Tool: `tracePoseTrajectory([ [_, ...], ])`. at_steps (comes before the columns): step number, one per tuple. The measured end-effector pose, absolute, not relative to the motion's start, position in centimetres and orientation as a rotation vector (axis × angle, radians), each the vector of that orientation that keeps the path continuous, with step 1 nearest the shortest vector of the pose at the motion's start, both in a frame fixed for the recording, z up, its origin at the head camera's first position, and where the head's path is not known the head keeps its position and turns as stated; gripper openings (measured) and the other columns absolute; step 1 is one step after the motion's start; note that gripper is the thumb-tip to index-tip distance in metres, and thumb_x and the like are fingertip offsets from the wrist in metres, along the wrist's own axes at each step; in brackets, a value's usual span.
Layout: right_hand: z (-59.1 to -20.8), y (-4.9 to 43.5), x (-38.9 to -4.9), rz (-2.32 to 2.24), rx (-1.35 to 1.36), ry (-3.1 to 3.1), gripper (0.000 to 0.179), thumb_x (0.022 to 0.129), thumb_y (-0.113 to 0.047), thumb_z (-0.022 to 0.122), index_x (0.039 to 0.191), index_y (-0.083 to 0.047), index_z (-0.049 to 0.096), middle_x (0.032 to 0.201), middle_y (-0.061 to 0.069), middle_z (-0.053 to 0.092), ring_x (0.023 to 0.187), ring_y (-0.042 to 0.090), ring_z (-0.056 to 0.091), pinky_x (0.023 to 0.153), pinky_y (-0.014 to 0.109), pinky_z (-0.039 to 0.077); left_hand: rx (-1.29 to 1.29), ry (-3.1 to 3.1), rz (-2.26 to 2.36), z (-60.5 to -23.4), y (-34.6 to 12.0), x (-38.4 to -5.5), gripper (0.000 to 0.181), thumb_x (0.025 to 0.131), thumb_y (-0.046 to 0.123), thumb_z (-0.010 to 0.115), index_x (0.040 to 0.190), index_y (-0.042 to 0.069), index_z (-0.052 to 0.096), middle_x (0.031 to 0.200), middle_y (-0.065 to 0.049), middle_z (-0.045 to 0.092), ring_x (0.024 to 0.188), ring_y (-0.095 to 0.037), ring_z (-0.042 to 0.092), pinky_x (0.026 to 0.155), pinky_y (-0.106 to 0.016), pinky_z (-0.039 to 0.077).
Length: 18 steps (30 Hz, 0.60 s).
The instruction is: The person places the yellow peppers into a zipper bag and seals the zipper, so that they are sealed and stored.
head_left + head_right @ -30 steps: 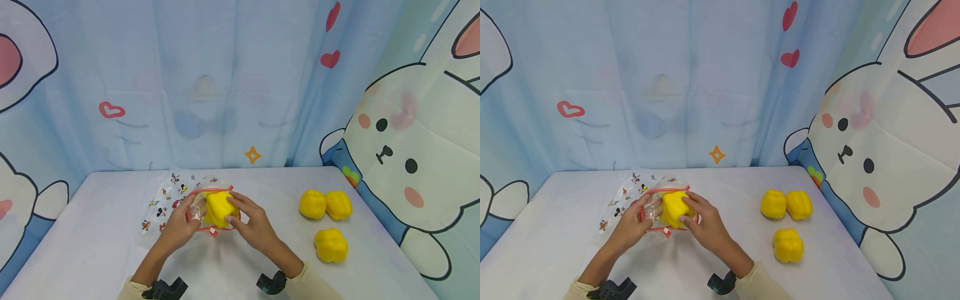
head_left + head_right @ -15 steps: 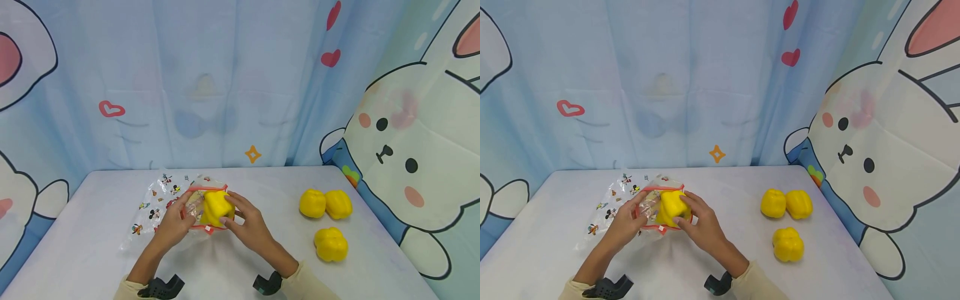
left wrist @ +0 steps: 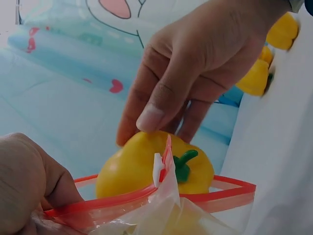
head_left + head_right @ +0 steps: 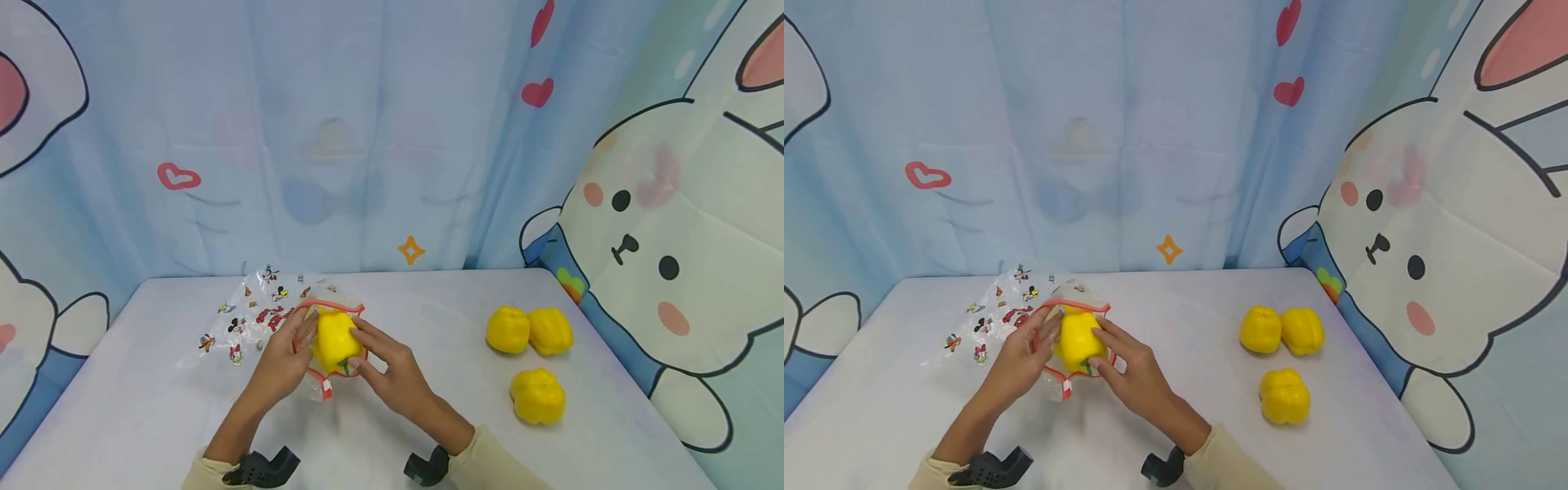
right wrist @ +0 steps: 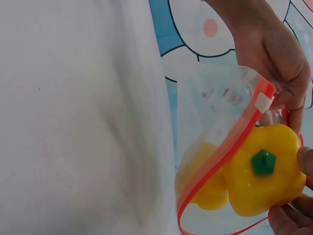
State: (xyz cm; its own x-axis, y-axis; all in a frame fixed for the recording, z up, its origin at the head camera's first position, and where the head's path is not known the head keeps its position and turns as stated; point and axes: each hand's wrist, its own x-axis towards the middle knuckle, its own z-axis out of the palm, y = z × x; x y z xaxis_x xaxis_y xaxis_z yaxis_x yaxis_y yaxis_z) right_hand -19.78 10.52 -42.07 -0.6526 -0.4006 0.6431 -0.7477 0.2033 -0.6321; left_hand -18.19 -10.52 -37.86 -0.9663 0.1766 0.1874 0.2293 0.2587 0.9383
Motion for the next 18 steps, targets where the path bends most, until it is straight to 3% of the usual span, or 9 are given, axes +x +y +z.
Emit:
tracePoseTrajectory([
  [4, -42.5, 10.1, -20.1, 1.561, 1.095, -2.166, 0.056, 0.091, -0.002, 0.065, 0.142, 0.003, 0.045, 0.152, 0.015, 0.037, 0.135, 0.031, 0.040, 0.097, 0.037, 0.045, -0.369, -2.460, -1.850, -37.8, -10.7, -18.1, 0.061, 0.096, -0.002, 0.046, 0.152, -0.002, 0.022, 0.152, -0.016, 0.035, 0.137, -0.024, 0.036, 0.102, -0.033, 0.037],
  [10, -43.7, 9.0, -20.6, 1.833, 1.063, -2.222, 0.075, 0.090, -0.005, 0.067, 0.154, -0.011, 0.028, 0.161, 0.007, 0.015, 0.141, 0.030, 0.029, 0.099, 0.039, 0.044, -0.349, -2.465, -1.852, -37.5, -10.9, -18.0, 0.062, 0.094, -0.004, 0.045, 0.152, -0.001, 0.023, 0.153, -0.014, 0.034, 0.137, -0.022, 0.036, 0.103, -0.031, 0.036],
  [18, -44.0, 7.8, -21.2, 1.769, 1.046, -2.246, 0.077, 0.089, -0.007, 0.068, 0.154, -0.012, 0.027, 0.158, 0.007, 0.021, 0.135, 0.028, 0.038, 0.098, 0.039, 0.045, -0.356, -2.485, -1.808, -37.2, -11.1, -17.8, 0.061, 0.094, -0.002, 0.047, 0.152, 0.000, 0.026, 0.150, -0.013, 0.039, 0.136, -0.021, 0.037, 0.102, -0.031, 0.037],
])
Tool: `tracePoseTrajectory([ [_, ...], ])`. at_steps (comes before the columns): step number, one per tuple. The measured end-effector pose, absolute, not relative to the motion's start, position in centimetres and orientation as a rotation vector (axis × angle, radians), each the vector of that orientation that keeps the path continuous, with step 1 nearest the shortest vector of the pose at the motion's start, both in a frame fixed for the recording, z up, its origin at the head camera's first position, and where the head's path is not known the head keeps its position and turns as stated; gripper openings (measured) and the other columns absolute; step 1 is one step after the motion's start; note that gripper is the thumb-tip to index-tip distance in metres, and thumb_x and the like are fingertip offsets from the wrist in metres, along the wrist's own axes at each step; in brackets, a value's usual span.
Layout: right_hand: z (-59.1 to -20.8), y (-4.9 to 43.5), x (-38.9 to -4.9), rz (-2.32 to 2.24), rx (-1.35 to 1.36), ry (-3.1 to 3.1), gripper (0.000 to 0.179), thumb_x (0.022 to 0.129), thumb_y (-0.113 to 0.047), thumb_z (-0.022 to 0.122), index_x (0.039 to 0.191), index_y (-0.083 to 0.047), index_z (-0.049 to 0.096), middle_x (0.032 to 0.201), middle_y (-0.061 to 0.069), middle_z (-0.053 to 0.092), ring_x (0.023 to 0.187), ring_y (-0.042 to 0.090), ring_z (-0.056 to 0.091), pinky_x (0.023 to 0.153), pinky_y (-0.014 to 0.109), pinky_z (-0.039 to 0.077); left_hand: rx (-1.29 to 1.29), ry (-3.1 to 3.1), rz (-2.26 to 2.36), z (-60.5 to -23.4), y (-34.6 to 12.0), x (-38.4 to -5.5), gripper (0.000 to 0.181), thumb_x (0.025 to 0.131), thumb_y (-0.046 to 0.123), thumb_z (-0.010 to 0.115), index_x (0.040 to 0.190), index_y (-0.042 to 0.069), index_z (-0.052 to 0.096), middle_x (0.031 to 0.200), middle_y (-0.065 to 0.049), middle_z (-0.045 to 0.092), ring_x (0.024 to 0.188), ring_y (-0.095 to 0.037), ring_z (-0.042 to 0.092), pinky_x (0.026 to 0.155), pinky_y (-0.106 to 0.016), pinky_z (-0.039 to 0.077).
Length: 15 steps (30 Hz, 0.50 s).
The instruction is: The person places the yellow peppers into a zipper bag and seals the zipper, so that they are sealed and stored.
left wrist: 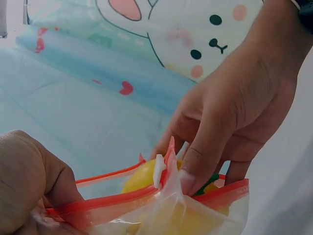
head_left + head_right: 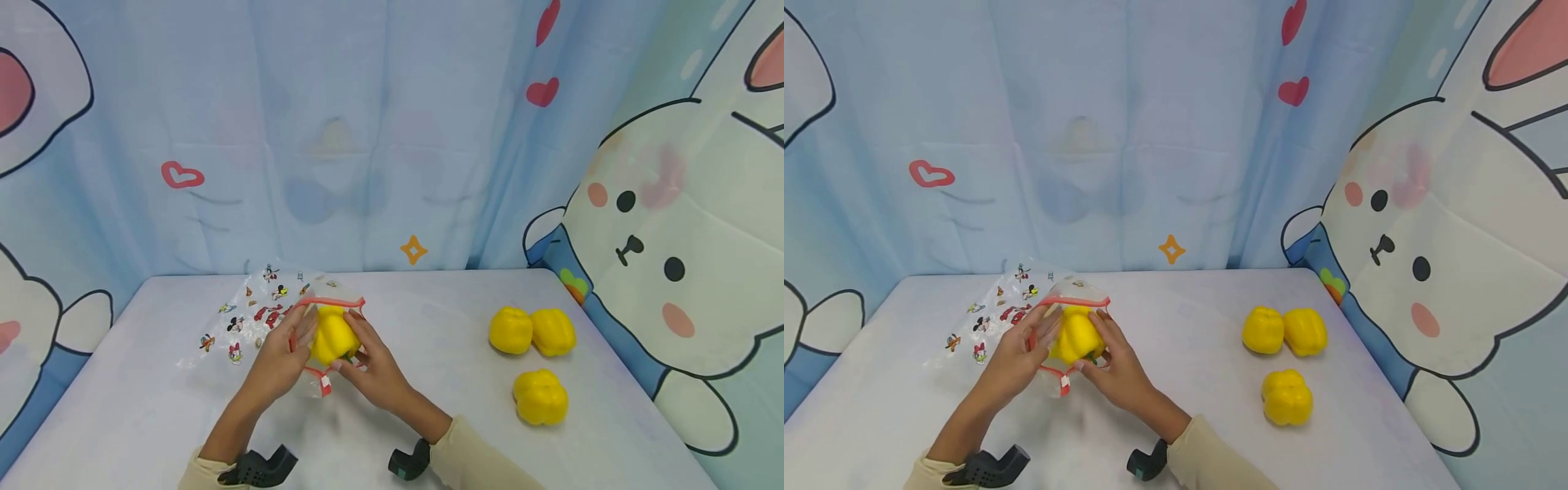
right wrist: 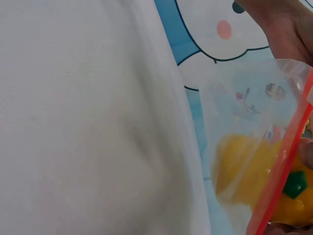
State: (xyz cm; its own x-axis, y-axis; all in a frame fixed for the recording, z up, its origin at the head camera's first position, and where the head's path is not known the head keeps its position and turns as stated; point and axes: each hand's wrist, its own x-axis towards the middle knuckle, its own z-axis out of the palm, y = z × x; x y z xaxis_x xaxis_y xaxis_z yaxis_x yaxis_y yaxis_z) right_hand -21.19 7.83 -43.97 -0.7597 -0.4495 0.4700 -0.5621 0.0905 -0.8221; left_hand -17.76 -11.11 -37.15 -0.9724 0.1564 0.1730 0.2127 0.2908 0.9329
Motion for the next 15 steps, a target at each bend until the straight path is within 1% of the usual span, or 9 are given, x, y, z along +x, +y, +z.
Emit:
tracePoseTrajectory([
  [2, -43.7, 7.9, -21.3, 1.725, 1.025, -2.283, 0.076, 0.089, -0.009, 0.069, 0.153, -0.011, 0.029, 0.157, 0.007, 0.023, 0.137, 0.025, 0.035, 0.101, 0.038, 0.043, -0.359, -2.492, -1.815, -37.0, -11.2, -17.7, 0.061, 0.094, -0.001, 0.047, 0.152, 0.001, 0.026, 0.150, -0.012, 0.039, 0.135, -0.021, 0.039, 0.101, -0.031, 0.038],
  [4, -43.4, 8.1, -21.4, 1.663, 0.999, -2.322, 0.072, 0.091, -0.012, 0.068, 0.153, -0.009, 0.030, 0.157, 0.006, 0.025, 0.140, 0.023, 0.031, 0.105, 0.038, 0.038, -0.370, -2.489, -1.827, -36.9, -11.3, -17.8, 0.061, 0.095, -0.001, 0.047, 0.152, 0.001, 0.026, 0.150, -0.013, 0.039, 0.135, -0.021, 0.039, 0.101, -0.030, 0.039],
  [7, -42.8, 8.4, -21.5, 1.573, 0.949, -2.371, 0.066, 0.094, -0.014, 0.065, 0.151, -0.007, 0.033, 0.156, 0.005, 0.028, 0.142, 0.020, 0.027, 0.109, 0.036, 0.032, -0.387, -2.461, -1.867, -36.7, -11.5, -17.8, 0.063, 0.094, -0.005, 0.046, 0.152, 0.000, 0.024, 0.150, -0.013, 0.039, 0.134, -0.021, 0.041, 0.100, -0.029, 0.039],
  [9, -42.3, 8.6, -21.4, 1.523, 0.911, -2.394, 0.064, 0.094, -0.016, 0.064, 0.151, -0.006, 0.035, 0.154, 0.004, 0.031, 0.140, 0.019, 0.031, 0.109, 0.035, 0.033, -0.386, -2.453, -1.879, -36.6, -11.7, -17.8, 0.063, 0.094, -0.005, 0.046, 0.152, 0.000, 0.024, 0.150, -0.012, 0.040, 0.135, -0.021, 0.041, 0.101, -0.028, 0.038],
  [12, -41.6, 8.9, -21.3, 1.496, 0.876, -2.414, 0.064, 0.094, -0.020, 0.064, 0.150, -0.006, 0.036, 0.151, 0.003, 0.035, 0.134, 0.018, 0.039, 0.107, 0.034, 0.037, -0.376, -2.467, -1.879, -36.6, -11.8, -17.7, 0.064, 0.093, -0.005, 0.046, 0.153, 0.000, 0.023, 0.150, -0.011, 0.040, 0.135, -0.021, 0.040, 0.101, -0.028, 0.037],
  [15, -41.1, 9.1, -21.2, 1.492, 0.867, -2.430, 0.060, 0.096, -0.021, 0.060, 0.150, -0.006, 0.037, 0.151, 0.005, 0.035, 0.134, 0.019, 0.039, 0.106, 0.036, 0.039, -0.373, -2.474, -1.885, -36.6, -11.9, -17.7, 0.063, 0.094, -0.003, 0.046, 0.153, 0.001, 0.024, 0.150, -0.009, 0.040, 0.136, -0.020, 0.039, 0.101, -0.028, 0.037],
])
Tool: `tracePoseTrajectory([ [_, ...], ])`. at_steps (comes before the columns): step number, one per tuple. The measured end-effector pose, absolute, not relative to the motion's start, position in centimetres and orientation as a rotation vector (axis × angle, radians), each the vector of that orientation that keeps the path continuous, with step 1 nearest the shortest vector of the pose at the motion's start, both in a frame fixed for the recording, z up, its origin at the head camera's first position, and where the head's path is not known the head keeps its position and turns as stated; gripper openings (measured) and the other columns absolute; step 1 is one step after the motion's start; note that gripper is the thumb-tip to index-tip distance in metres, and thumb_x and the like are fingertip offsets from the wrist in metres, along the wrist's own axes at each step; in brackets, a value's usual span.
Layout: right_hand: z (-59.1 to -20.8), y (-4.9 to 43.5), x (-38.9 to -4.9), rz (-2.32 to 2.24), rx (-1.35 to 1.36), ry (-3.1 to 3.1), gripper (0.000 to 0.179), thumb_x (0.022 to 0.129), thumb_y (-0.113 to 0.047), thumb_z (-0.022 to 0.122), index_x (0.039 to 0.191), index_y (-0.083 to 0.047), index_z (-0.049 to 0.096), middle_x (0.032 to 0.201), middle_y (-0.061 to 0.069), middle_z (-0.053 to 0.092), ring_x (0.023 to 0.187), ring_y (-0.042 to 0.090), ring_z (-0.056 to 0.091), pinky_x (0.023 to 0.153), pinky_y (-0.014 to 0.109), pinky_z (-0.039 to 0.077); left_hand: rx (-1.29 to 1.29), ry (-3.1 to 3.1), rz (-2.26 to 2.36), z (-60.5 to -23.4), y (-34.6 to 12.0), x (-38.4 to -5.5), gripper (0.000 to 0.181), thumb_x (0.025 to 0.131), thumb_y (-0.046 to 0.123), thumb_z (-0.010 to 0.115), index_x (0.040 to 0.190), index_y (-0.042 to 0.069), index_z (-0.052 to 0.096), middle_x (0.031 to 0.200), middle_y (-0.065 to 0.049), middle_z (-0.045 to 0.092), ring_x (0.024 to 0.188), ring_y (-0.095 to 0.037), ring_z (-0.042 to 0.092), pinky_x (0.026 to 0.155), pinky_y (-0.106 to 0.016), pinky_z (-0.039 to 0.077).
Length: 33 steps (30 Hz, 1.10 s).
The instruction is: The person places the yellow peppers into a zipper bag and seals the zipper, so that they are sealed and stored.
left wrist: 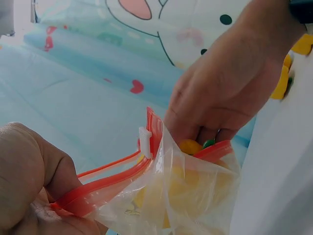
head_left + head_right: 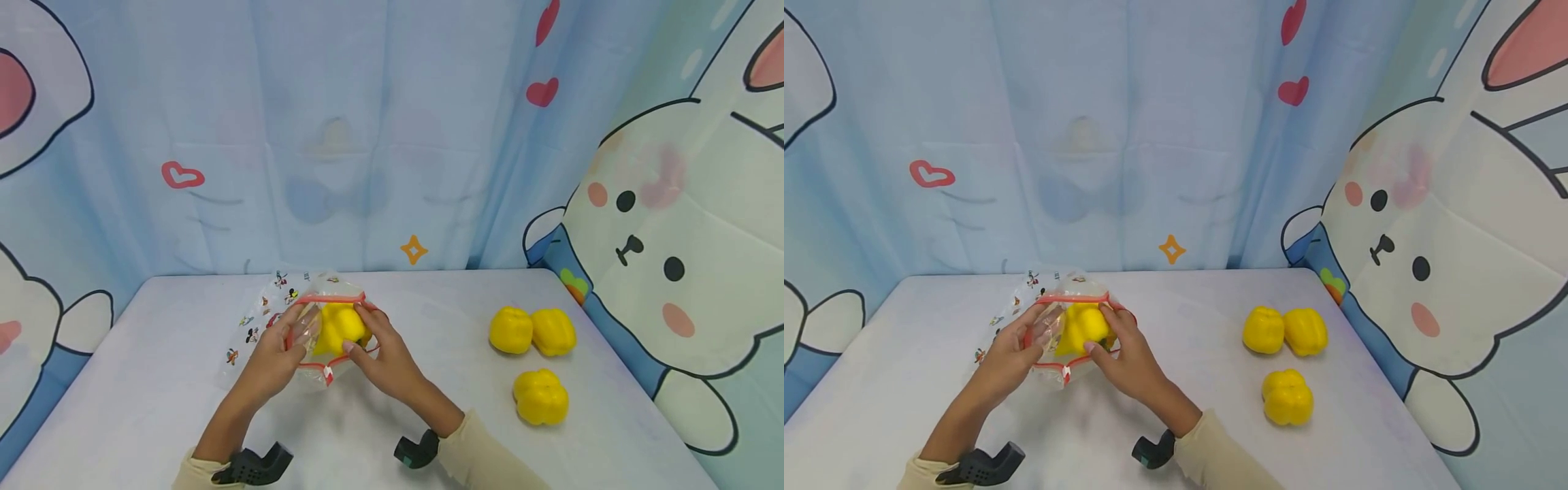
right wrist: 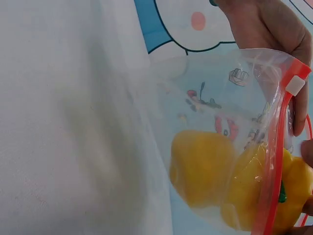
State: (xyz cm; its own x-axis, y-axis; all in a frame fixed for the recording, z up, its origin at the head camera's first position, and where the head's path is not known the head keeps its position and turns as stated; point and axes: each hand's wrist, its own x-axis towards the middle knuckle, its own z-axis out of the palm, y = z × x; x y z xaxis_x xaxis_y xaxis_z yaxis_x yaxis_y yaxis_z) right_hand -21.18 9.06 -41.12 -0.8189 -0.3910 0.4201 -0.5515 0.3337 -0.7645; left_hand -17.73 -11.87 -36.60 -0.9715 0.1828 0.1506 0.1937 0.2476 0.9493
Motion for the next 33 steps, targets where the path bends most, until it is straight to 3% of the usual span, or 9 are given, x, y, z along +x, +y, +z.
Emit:
tracePoseTrajectory([
  [4, -40.9, 9.2, -21.1, 1.517, 0.892, -2.427, 0.052, 0.098, -0.015, 0.055, 0.148, -0.006, 0.041, 0.154, 0.008, 0.032, 0.140, 0.020, 0.032, 0.106, 0.036, 0.038, -0.401, -2.409, -1.982, -36.6, -11.9, -17.7, 0.062, 0.095, -0.005, 0.045, 0.153, -0.001, 0.022, 0.150, -0.011, 0.039, 0.135, -0.021, 0.040, 0.102, -0.027, 0.037],
  [12, -41.4, 8.6, -21.0, 1.399, 1.062, -2.492, 0.050, 0.095, -0.012, 0.063, 0.142, -0.002, 0.048, 0.151, 0.014, 0.038, 0.136, 0.022, 0.040, 0.103, 0.031, 0.040, -0.512, -2.401, -2.083, -36.7, -11.6, -17.5, 0.064, 0.096, -0.005, 0.044, 0.152, -0.006, 0.014, 0.153, -0.018, 0.033, 0.137, -0.025, 0.037, 0.105, -0.029, 0.033],
  [22, -40.7, 9.9, -20.6, 1.376, 1.038, -2.437, 0.048, 0.096, -0.011, 0.060, 0.143, -0.007, 0.049, 0.146, 0.002, 0.047, 0.134, 0.013, 0.041, 0.105, 0.035, 0.039, -0.470, -2.324, -2.130, -36.6, -12.0, -17.7, 0.064, 0.092, -0.010, 0.039, 0.152, -0.007, 0.014, 0.152, -0.019, 0.033, 0.136, -0.025, 0.038, 0.103, -0.027, 0.035],
  [27, -40.6, 11.3, -20.4, 1.489, 1.076, -2.340, 0.040, 0.098, -0.006, 0.055, 0.138, -0.005, 0.053, 0.133, 0.007, 0.059, 0.121, 0.021, 0.057, 0.095, 0.035, 0.049, -0.473, -2.309, -2.168, -36.5, -11.9, -17.8, 0.065, 0.092, -0.011, 0.038, 0.152, -0.006, 0.013, 0.153, -0.018, 0.032, 0.137, -0.025, 0.038, 0.103, -0.026, 0.035],
  [33, -38.9, 12.8, -19.2, 1.534, 1.036, -2.185, 0.034, 0.092, 0.013, 0.053, 0.126, 0.012, 0.057, 0.111, 0.021, 0.067, 0.102, 0.035, 0.065, 0.086, 0.040, 0.054, -0.423, -2.329, -2.140, -36.4, -11.7, -17.8, 0.064, 0.093, -0.009, 0.041, 0.152, -0.004, 0.017, 0.152, -0.017, 0.034, 0.137, -0.023, 0.038, 0.103, -0.025, 0.035],
])
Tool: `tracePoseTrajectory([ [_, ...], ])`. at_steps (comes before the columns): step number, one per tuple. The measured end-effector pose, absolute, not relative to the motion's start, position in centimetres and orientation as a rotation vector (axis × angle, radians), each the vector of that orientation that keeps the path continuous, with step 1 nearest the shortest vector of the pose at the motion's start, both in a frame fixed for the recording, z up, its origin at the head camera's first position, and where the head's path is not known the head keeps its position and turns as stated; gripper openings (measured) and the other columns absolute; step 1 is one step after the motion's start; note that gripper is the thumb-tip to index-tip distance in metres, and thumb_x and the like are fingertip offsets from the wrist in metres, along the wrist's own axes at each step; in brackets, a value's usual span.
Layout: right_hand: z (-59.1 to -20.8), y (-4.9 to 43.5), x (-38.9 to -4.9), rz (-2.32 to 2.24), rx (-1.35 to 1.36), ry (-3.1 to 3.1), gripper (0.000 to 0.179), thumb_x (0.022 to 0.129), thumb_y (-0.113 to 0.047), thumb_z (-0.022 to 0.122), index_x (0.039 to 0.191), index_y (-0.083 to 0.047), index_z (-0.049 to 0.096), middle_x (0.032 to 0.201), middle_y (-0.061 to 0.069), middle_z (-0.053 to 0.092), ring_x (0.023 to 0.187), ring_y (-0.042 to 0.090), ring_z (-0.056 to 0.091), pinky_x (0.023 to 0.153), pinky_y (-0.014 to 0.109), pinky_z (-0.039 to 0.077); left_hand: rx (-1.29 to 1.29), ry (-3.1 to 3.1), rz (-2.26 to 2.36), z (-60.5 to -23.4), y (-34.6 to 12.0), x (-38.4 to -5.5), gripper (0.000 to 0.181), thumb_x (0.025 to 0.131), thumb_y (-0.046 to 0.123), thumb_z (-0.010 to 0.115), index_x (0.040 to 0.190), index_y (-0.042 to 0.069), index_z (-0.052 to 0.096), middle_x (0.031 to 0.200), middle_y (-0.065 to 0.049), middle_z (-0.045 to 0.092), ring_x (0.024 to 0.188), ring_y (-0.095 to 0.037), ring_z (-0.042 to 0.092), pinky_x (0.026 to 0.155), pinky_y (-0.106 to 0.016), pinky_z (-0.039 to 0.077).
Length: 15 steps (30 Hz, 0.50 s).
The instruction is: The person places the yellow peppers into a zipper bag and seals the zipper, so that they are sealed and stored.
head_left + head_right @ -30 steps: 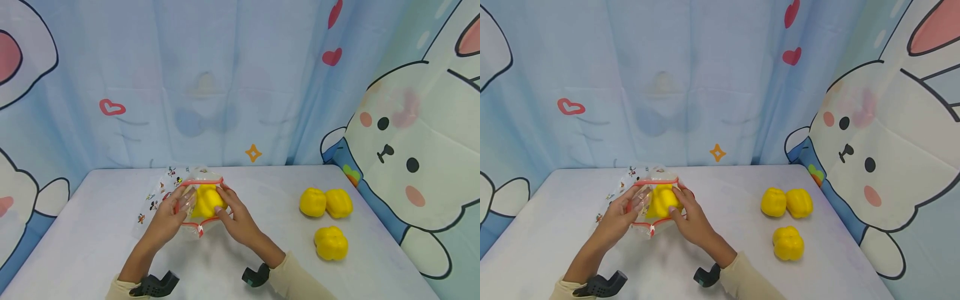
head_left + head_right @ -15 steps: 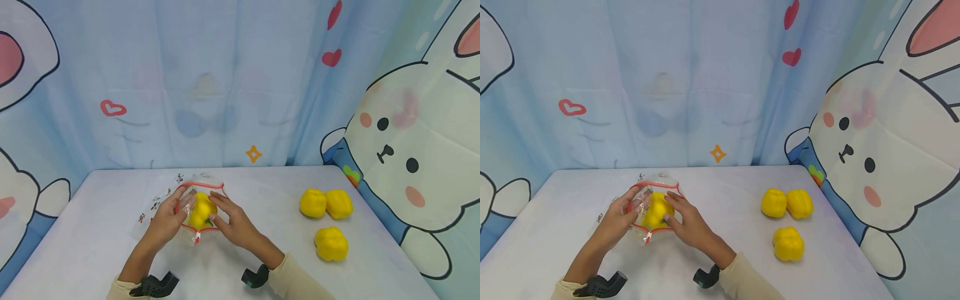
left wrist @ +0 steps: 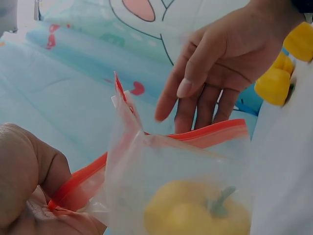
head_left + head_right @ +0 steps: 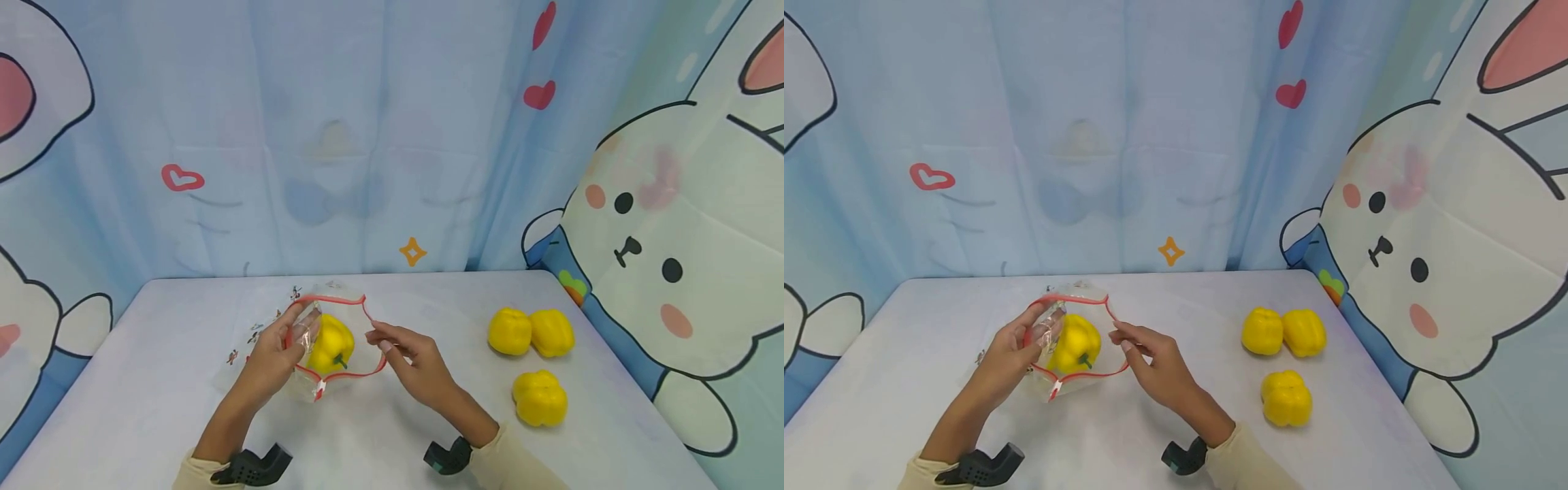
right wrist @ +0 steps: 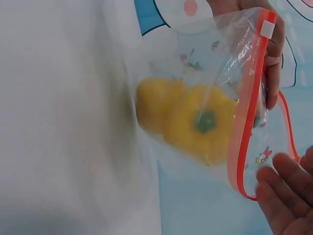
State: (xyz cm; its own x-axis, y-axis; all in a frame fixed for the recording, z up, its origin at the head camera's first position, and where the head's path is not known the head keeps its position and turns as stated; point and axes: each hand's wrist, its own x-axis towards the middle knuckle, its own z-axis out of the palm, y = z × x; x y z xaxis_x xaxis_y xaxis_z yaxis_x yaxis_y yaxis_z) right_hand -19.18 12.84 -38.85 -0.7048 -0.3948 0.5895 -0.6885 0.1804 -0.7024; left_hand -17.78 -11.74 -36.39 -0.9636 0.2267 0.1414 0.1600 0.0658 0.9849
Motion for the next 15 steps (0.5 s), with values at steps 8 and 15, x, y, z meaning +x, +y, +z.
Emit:
tracePoseTrajectory([
  [8, -37.7, 15.8, -18.5, 1.517, 0.944, -2.159, 0.037, 0.089, 0.018, 0.053, 0.125, 0.012, 0.057, 0.114, 0.025, 0.063, 0.110, 0.038, 0.059, 0.094, 0.050, 0.044, 0.423, 2.231, 2.084, -36.6, -11.9, -18.0, 0.063, 0.095, -0.007, 0.041, 0.153, -0.002, 0.018, 0.155, -0.015, 0.029, 0.139, -0.024, 0.034, 0.104, -0.026, 0.033],
  [15, -39.4, 19.8, -19.3, 1.484, 0.910, -2.338, 0.038, 0.093, 0.007, 0.056, 0.131, 0.001, 0.057, 0.122, 0.015, 0.064, 0.116, 0.030, 0.058, 0.096, 0.049, 0.043, 0.419, 2.288, 2.029, -36.6, -11.9, -18.1, 0.064, 0.093, -0.007, 0.043, 0.153, -0.002, 0.020, 0.159, -0.011, 0.021, 0.143, -0.023, 0.026, 0.107, -0.029, 0.029],
])
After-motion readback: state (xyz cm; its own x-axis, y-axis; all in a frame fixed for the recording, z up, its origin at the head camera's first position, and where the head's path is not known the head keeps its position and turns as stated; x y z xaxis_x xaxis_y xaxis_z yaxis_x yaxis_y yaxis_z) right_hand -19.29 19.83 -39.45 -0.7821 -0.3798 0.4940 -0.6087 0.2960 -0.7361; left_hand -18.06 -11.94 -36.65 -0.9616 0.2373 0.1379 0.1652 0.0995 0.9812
